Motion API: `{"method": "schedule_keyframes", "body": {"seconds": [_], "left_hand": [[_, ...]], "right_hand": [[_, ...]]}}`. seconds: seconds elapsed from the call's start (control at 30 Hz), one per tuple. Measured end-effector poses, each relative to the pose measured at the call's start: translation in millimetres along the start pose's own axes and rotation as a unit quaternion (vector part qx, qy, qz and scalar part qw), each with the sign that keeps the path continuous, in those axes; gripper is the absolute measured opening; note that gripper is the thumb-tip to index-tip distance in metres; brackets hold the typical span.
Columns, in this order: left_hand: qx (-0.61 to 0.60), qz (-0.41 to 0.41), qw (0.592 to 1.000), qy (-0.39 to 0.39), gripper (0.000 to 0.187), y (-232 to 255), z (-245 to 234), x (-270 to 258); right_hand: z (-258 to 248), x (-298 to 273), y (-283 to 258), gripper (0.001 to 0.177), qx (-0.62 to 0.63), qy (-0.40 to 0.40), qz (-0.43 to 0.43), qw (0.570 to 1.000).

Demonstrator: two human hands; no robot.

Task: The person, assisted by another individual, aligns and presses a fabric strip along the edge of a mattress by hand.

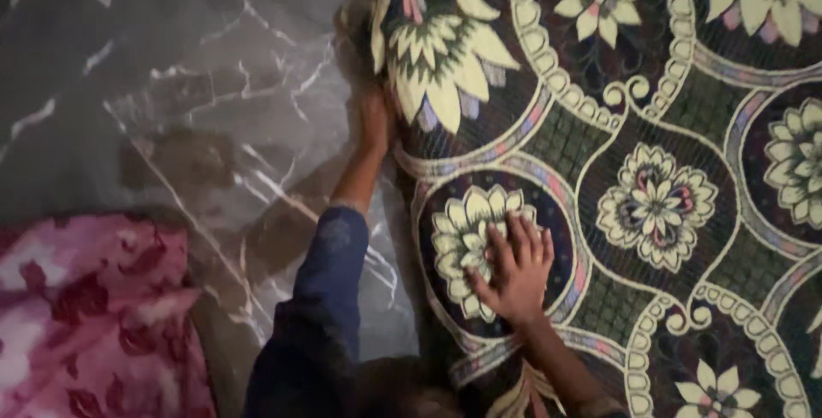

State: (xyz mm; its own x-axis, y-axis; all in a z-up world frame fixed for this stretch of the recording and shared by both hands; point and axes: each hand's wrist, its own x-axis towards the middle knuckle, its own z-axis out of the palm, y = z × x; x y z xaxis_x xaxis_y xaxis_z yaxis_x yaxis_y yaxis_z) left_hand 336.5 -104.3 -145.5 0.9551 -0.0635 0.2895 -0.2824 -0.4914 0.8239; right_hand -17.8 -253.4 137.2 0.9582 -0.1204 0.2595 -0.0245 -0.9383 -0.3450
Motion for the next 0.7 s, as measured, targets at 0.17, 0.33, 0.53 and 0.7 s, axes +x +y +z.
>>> {"method": "schedule_keyframes", "body": {"seconds": [0.17,0.33,0.53,0.7], "left_hand": [[0.139,0.078,0.985,-0.063,0.05,-3.1,-24.6,-18.6],[0.324,0.047,0.924,-0.197,0.052,33.4,-47.1,-14.8],[0.427,-0.048,0.851,-0.303,0.044,30.5,-46.9,-16.9],[0.396,-0.035,0.872,-0.285,0.051,57.3,-52.2,-13.3]], "right_hand": [[5.0,3.0,4.8,0.069,0.002,-0.013,0.014,1.0],[11.0,0.6,10.5,0.069,0.002,-0.041,0.035,0.999],[18.5,-7.3,17.8,0.074,-0.004,-0.104,0.08,0.991],[20.8,-2.9,14.0,0.078,-0.01,-0.165,0.119,0.979]]}}
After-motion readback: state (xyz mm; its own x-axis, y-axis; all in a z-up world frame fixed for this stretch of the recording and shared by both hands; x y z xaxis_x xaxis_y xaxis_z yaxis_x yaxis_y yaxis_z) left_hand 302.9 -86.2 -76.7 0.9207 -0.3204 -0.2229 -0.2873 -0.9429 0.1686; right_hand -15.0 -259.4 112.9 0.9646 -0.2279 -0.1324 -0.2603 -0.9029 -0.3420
